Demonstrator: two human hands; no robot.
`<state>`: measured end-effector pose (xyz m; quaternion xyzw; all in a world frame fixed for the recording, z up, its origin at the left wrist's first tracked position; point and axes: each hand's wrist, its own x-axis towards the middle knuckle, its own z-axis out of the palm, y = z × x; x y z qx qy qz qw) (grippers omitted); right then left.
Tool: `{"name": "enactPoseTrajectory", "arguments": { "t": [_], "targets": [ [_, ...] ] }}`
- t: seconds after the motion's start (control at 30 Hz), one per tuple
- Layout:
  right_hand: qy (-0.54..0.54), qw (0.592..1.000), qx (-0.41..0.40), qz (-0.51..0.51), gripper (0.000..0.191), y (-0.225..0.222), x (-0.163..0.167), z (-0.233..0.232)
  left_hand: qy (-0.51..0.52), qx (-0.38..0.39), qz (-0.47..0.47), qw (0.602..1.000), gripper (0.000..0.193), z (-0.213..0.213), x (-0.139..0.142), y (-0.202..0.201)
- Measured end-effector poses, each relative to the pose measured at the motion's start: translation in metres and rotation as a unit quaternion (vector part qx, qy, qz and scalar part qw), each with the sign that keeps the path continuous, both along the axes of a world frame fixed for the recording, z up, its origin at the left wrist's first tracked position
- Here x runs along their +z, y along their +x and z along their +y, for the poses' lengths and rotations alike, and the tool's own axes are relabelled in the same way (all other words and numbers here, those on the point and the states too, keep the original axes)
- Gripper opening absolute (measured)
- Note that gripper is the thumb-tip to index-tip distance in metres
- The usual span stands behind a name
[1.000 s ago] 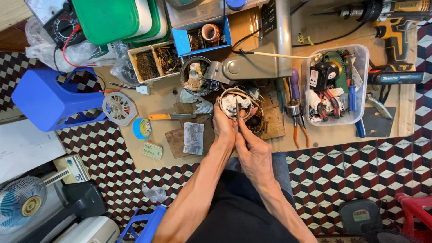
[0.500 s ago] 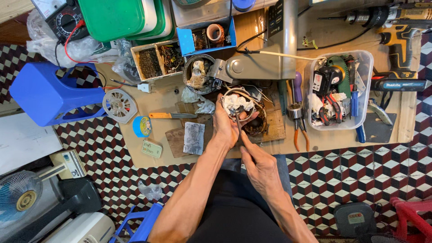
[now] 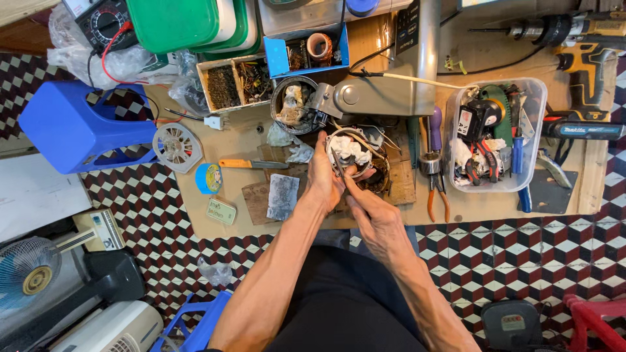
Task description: The person disassembles a small motor or fan component, removes a metal ring, and uses pliers to adjust internal parts. The person then wipes the component with a cloth and continues to manipulate the internal wiring and parts with pliers.
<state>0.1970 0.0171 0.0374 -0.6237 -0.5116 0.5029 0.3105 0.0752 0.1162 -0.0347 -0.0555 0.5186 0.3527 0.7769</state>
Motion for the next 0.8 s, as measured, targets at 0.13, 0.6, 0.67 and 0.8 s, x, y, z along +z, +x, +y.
{"name": "enactPoseTrajectory", "arguments": {
  "t": [0.13, 0.6, 0.67, 0.8],
  "targets": [
    [-0.015, 0.999, 0.028, 0.012, 0.047, 0.009, -0.006, 0.000, 0.007, -0.001, -0.023, 1.000, 0.055, 0.001, -0.007, -0.004],
    [-0.008, 1.000, 0.000, 0.014, 0.040, 0.000, -0.010, 0.009, -0.024, -0.063, -0.006, 0.998, 0.054, 0.014, -0.007, -0.014],
    [-0.018, 1.000, 0.012, 0.010, 0.045, 0.000, -0.008, 0.011, -0.016, -0.068, -0.022, 0.997, 0.054, 0.015, -0.009, -0.016],
    [0.043, 0.998, 0.018, 0.036, 0.046, -0.002, -0.006, 0.022, -0.010, -0.078, 0.015, 0.997, 0.052, 0.015, -0.009, -0.016]
  ]
}}
